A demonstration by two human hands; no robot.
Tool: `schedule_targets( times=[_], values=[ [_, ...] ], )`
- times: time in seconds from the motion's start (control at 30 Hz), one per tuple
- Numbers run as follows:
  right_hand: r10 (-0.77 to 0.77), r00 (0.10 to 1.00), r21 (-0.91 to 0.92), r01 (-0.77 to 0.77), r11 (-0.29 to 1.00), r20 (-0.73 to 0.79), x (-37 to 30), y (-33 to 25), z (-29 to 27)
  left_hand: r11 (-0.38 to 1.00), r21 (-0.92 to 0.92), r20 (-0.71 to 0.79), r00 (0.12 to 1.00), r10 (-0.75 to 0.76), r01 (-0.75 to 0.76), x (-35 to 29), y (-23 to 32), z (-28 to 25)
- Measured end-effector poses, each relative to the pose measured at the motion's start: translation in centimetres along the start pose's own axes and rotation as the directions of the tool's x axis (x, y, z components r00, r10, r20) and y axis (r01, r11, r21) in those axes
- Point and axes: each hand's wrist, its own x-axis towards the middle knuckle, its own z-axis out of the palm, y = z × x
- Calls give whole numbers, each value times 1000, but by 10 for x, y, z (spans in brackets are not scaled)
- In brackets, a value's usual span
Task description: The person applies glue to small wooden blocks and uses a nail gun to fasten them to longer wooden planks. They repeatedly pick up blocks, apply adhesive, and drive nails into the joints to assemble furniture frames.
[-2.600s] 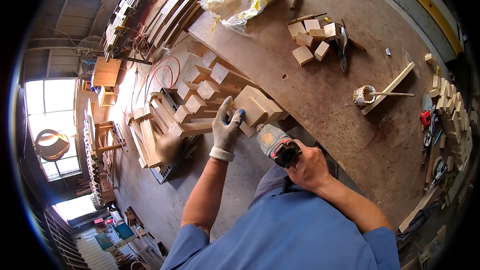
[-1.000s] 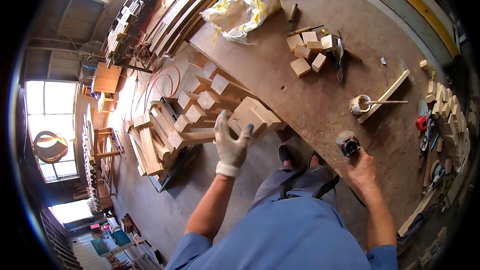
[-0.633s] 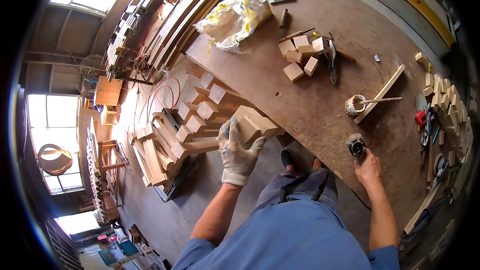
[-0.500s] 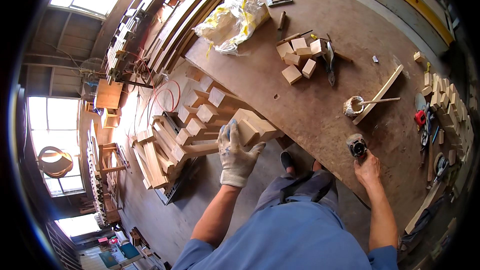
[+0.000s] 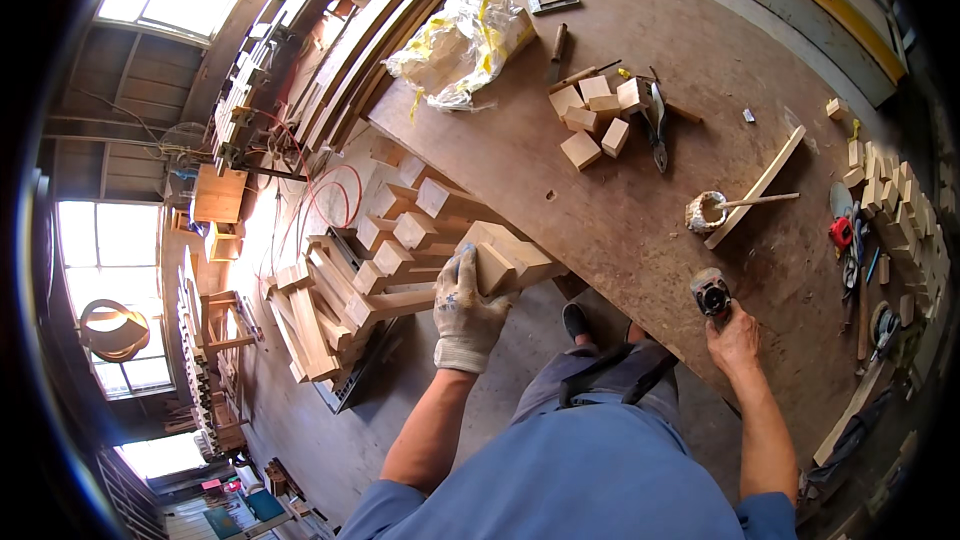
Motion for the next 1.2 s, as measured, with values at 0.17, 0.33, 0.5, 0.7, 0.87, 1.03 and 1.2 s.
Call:
schedule_targets(
  times=[0.17, 0.33, 0.5, 0.7, 0.87, 1.03, 1.2],
  values=[
    [-14, 1000, -14, 14, 1000, -18, -2, 1, 1, 1000, -17, 6, 1000, -1, 1, 0, 0, -3],
    [-74, 997, 150, 71, 986, 12, -9, -28, -10, 1000, -8, -7, 1000, -9, 9, 2, 1, -2],
    [-240, 968, 411, 190, 892, 73, -2, -104, -12, 1000, 11, -2, 1000, 17, -17, 2, 0, -2],
    [-559, 822, 494, 441, 749, 113, 17, -207, -10, 1000, 15, -13, 1000, 17, -17, 1, -1, -1],
    [-586, 776, 403, 472, 784, 232, 35, -253, -15, 1000, -3, -25, 1000, 10, -10, 2, -1, -1],
    [-584, 683, 399, 434, 808, 439, 47, -282, -27, 1000, -8, -24, 1000, 11, -12, 3, -2, -2],
    [-581, 714, 434, 413, 800, 391, 55, -286, -40, 1000, -5, -24, 1000, 16, -16, 4, -2, -4]
  ],
)
